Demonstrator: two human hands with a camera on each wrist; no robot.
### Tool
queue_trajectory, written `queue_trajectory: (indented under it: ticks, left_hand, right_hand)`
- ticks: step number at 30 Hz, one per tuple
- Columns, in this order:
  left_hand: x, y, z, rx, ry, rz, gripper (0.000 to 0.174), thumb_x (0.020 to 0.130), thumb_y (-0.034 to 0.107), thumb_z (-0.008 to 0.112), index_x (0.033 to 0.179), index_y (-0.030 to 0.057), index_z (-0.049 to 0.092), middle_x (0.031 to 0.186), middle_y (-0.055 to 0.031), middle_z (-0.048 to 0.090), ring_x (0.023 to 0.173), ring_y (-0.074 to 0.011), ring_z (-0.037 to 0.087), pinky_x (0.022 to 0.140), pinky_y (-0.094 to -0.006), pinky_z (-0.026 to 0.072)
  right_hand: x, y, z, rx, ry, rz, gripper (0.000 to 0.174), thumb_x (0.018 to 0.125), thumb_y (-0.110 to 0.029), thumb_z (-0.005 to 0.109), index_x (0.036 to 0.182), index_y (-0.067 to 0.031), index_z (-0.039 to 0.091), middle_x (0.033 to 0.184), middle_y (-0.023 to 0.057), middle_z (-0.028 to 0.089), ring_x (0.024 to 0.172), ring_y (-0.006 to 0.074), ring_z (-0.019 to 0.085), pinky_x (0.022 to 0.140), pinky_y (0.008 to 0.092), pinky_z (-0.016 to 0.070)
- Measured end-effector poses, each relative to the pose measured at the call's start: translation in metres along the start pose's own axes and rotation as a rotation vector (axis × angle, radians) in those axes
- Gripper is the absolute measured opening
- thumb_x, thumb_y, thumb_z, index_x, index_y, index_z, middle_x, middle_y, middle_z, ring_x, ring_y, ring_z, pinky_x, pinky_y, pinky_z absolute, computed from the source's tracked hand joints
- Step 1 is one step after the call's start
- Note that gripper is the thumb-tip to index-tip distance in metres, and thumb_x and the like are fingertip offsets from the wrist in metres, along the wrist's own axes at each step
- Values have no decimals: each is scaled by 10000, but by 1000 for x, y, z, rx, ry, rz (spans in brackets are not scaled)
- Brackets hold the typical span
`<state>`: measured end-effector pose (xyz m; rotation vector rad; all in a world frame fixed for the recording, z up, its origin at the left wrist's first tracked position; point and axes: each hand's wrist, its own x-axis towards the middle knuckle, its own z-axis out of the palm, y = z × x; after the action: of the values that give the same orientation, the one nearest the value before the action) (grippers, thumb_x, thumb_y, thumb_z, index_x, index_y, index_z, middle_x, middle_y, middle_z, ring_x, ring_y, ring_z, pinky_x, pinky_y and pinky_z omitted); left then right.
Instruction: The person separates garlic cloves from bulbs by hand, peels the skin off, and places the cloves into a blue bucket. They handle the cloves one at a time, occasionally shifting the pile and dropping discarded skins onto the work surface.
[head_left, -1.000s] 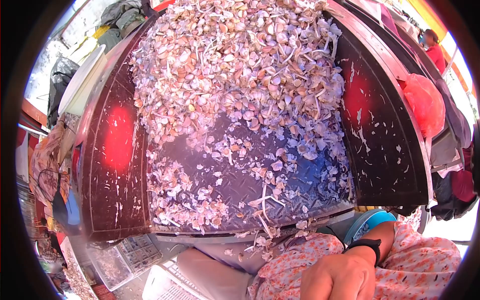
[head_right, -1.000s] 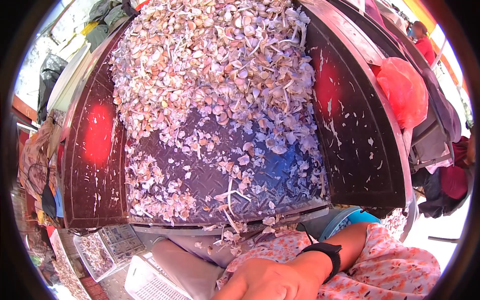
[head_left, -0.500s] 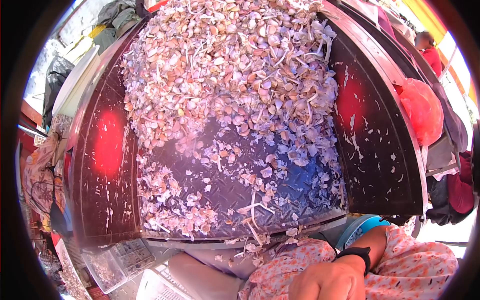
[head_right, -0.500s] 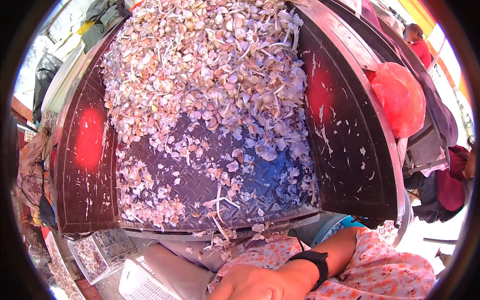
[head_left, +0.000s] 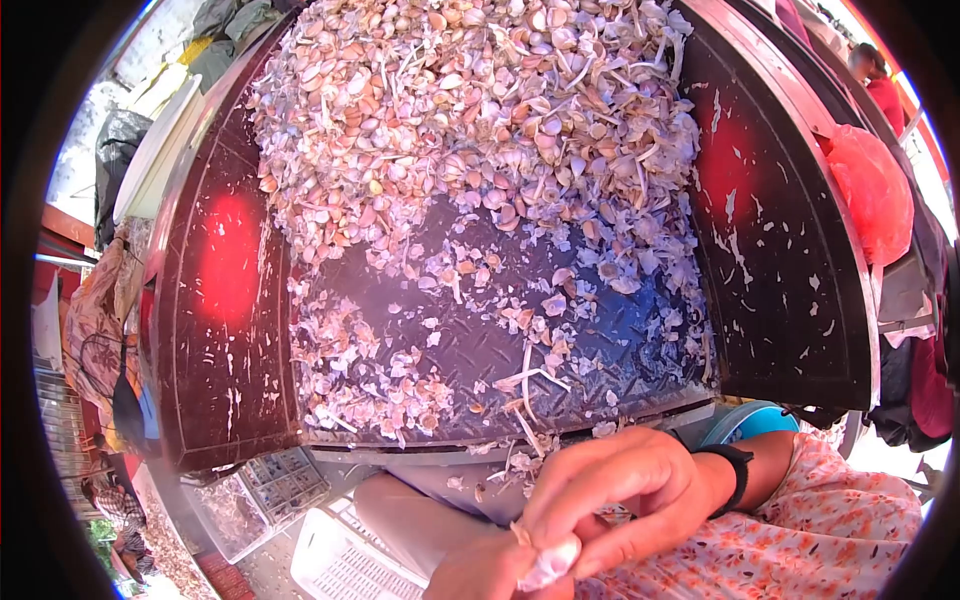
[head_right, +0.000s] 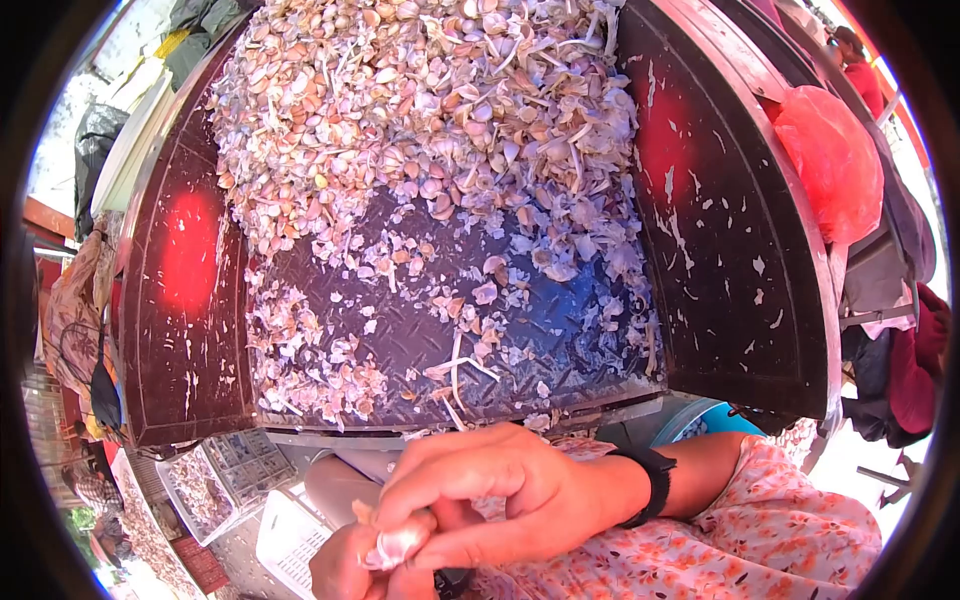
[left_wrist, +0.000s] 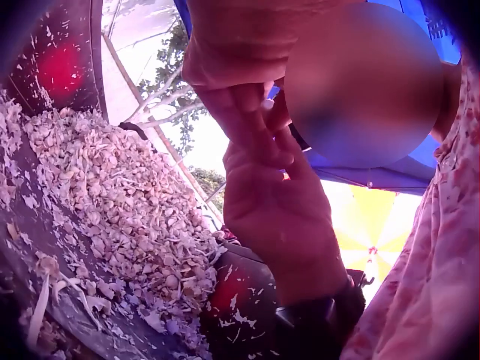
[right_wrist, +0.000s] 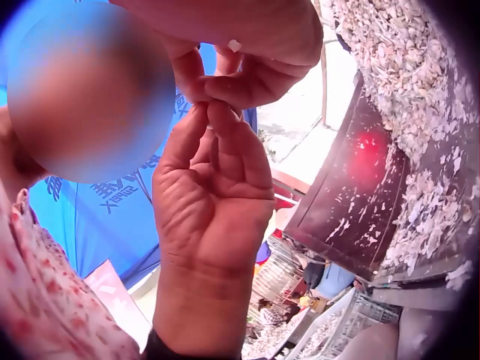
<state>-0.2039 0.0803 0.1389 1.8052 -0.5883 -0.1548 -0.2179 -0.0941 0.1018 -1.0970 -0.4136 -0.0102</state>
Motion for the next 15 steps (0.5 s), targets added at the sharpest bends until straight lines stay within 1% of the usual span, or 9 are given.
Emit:
queue_trajectory:
  ticks: [2, 3, 4, 6, 7, 10, 11, 13, 15]
  left_hand:
    - [5, -32, 4, -11, 38, 156, 232, 697, -69, 622, 928, -71, 641, 724, -106, 651, 607, -107, 588, 580, -225, 445]
    - [-1, -39, 2, -138, 5, -29, 236, 761, -27, 608, 994, -46, 643, 768, -103, 658, 626, -137, 599, 580, -210, 447]
    - [-5, -43, 4, -134, 1, -31, 236, 761, -27, 608, 994, -46, 643, 768, -103, 658, 626, -137, 599, 580, -210, 447]
    - [-1, -42, 13, -121, 130, -123, 243, 734, -69, 601, 977, -80, 611, 833, -132, 665, 761, -158, 634, 698, -264, 504]
    - [1, -39, 17, -120, 163, -182, 181, 757, -63, 554, 922, -86, 625, 836, -126, 664, 735, -157, 635, 691, -243, 503]
    - [7, -41, 24, -213, 169, -279, 193, 770, -62, 522, 936, -104, 611, 859, -142, 658, 724, -164, 638, 670, -255, 520]
    - [8, -42, 25, -209, 165, -279, 193, 770, -62, 522, 936, -104, 611, 859, -142, 658, 724, -164, 638, 670, -255, 520]
    - [9, -46, 28, -324, 141, -339, 235, 780, -71, 477, 982, -121, 586, 868, -158, 648, 688, -165, 636, 624, -276, 544]
    - [7, -56, 31, -309, 177, -334, 248, 783, -71, 473, 1004, -127, 572, 864, -165, 645, 665, -175, 637, 600, -287, 550]
  right_hand:
    - [-2, 10, -5, -69, 48, 40, 241, 829, -28, 631, 1055, 48, 595, 1040, 176, 586, 711, 137, 558, 600, 239, 445]
    - [-4, 14, -7, -77, 65, 68, 248, 828, -20, 627, 1067, 37, 595, 1067, 169, 579, 735, 130, 548, 627, 236, 438]
    - [-6, 17, -8, -72, 69, 66, 248, 828, -20, 627, 1067, 37, 595, 1067, 169, 579, 735, 130, 548, 627, 236, 438]
    - [-7, 21, -11, -50, 111, 96, 249, 827, -22, 628, 1066, 38, 595, 1072, 170, 577, 766, 130, 543, 656, 234, 432]
    - [-8, 21, -13, -17, 120, 114, 266, 827, -4, 623, 1087, 43, 588, 1082, 163, 574, 825, 133, 547, 700, 238, 432]
    - [-12, 26, -14, 90, 214, 145, 285, 832, 17, 609, 1114, 49, 576, 1091, 153, 572, 874, 136, 557, 725, 236, 443]
    - [-15, 29, -13, 251, 257, 206, 299, 834, 36, 597, 1131, 54, 566, 1104, 146, 567, 907, 133, 563, 734, 234, 460]
    - [-16, 30, -14, 304, 287, 236, 293, 837, 27, 598, 1127, 56, 567, 1101, 140, 569, 895, 126, 567, 717, 233, 469]
    - [-16, 29, -16, 356, 315, 269, 288, 840, 17, 598, 1124, 57, 568, 1098, 134, 571, 884, 119, 571, 700, 233, 478]
